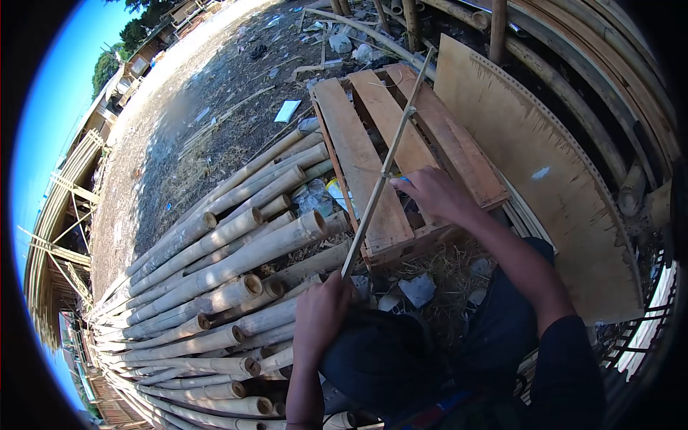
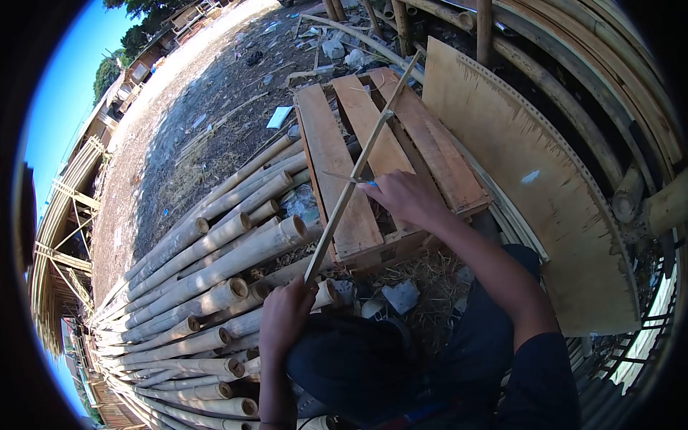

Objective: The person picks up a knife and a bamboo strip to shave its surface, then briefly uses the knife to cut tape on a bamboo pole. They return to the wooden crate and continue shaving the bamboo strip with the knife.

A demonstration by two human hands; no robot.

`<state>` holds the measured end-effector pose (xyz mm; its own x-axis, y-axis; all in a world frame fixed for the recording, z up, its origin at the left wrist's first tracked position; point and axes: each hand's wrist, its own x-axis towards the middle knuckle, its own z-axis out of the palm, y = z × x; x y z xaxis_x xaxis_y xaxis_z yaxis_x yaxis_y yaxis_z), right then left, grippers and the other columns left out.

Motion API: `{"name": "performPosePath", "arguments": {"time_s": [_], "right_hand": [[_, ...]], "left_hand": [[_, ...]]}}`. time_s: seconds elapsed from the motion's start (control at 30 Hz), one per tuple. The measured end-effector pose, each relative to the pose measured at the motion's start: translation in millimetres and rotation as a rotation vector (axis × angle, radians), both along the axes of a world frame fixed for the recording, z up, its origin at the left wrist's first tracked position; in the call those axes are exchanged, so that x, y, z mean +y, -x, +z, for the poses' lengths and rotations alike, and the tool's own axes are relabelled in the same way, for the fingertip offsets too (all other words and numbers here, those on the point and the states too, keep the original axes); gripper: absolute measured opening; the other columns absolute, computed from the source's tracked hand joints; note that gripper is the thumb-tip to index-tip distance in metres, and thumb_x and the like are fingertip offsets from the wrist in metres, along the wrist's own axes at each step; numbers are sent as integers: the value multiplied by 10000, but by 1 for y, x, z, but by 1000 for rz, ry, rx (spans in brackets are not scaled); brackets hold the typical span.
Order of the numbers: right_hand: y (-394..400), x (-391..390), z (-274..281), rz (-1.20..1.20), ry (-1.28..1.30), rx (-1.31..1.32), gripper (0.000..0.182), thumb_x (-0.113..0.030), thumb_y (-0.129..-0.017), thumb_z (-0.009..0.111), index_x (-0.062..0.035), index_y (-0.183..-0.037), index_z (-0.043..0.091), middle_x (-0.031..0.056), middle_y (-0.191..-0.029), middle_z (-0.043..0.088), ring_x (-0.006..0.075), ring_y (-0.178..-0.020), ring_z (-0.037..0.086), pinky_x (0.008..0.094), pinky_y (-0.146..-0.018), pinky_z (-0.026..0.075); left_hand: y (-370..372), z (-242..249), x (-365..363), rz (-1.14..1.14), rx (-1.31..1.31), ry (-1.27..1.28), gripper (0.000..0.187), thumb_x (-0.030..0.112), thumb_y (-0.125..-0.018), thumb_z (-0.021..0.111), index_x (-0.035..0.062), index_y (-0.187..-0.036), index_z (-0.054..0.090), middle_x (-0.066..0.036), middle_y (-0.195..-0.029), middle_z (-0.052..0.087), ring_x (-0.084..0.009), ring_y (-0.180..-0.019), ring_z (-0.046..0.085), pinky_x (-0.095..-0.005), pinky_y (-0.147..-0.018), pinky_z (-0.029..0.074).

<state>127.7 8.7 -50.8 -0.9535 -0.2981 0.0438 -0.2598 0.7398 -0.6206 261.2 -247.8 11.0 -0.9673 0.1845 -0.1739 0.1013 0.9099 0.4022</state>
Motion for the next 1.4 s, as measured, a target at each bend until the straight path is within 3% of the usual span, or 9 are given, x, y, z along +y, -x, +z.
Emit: {"name": "performPosePath", "arguments": {"time_s": [0.1, 0.2, 0.27, 0.37, 0.5, 0.7, 0.97, 1.23, 1.4], "right_hand": [[3, 4, -3, -72, 10, 41, 602, -456, -992, 477, 54, -711, 627, 249, -593, 576, 433, -644, 625, 512, -648, 481], [-36, -24, 5, 78, 127, -58, 605, -454, -991, 484, 55, -692, 621, 237, -586, 580, 421, -625, 627, 503, -616, 482], [-50, -37, -3, 263, 89, 78, 605, -450, -991, 488, 53, -680, 619, 233, -578, 581, 409, -622, 635, 493, -598, 488], [-2, -11, -3, 5, 2, 19, 602, -452, -993, 484, 43, -683, 628, 229, -582, 585, 404, -627, 642, 490, -602, 498], [33, 7, -1, -98, -100, 79, 606, -452, -995, 482, 43, -679, 633, 224, -581, 589, 399, -631, 650, 483, -607, 512], [-2, -16, 9, 152, -78, 36, 574, -429, -997, 473, 48, -724, 638, 237, -615, 578, 431, -627, 615, 504, -636, 485], [66, 22, -30, -82, -192, 248, 577, -496, -959, 510, 5, -740, 693, 191, -655, 651, 371, -683, 681, 492, -643, 538], [63, 29, -11, -148, -164, 221, 605, -511, -973, 470, 1, -745, 697, 191, -646, 641, 372, -667, 670, 489, -646, 530], [21, -2, 1, 89, -64, 133, 626, -522, -979, 450, 9, -748, 688, 207, -666, 637, 395, -699, 666, 495, -671, 527]], "left_hand": [[0, 2, 3, 5, 25, -31, 249, 257, -919, 587, 9, -894, 584, -240, -744, 613, -452, -787, 586, -545, -711, 430], [1, 0, 2, 2, -18, -14, 247, 260, -915, 591, 12, -917, 593, -243, -754, 616, -446, -794, 589, -546, -712, 430], [0, -4, -2, -11, -20, 43, 247, 261, -914, 593, 14, -927, 598, -240, -760, 619, -440, -798, 590, -546, -713, 432], [-1, -7, -5, -70, 68, 72, 195, 218, -928, 567, 25, -899, 565, -222, -703, 618, -432, -718, 614, -545, -665, 458], [4, -8, -2, -58, 138, 53, 198, 220, -929, 566, 26, -887, 562, -226, -702, 617, -433, -724, 615, -547, -670, 460], [3, -9, -9, -36, 18, -1, 243, 252, -927, 579, 9, -938, 595, -245, -736, 617, -443, -760, 607, -542, -675, 451], [9, -8, -4, 101, -34, -95, 253, 243, -910, 607, -10, -894, 604, -250, -744, 619, -459, -779, 598, -534, -671, 446], [8, 4, 17, -15, 244, 171, 219, 250, -939, 577, 39, -878, 573, -224, -672, 608, -430, -699, 619, -541, -626, 460], [3, -2, 11, -59, 219, 175, 212, 253, -946, 564, 51, -880, 553, -212, -682, 616, -415, -705, 625, -543, -629, 458]]}}
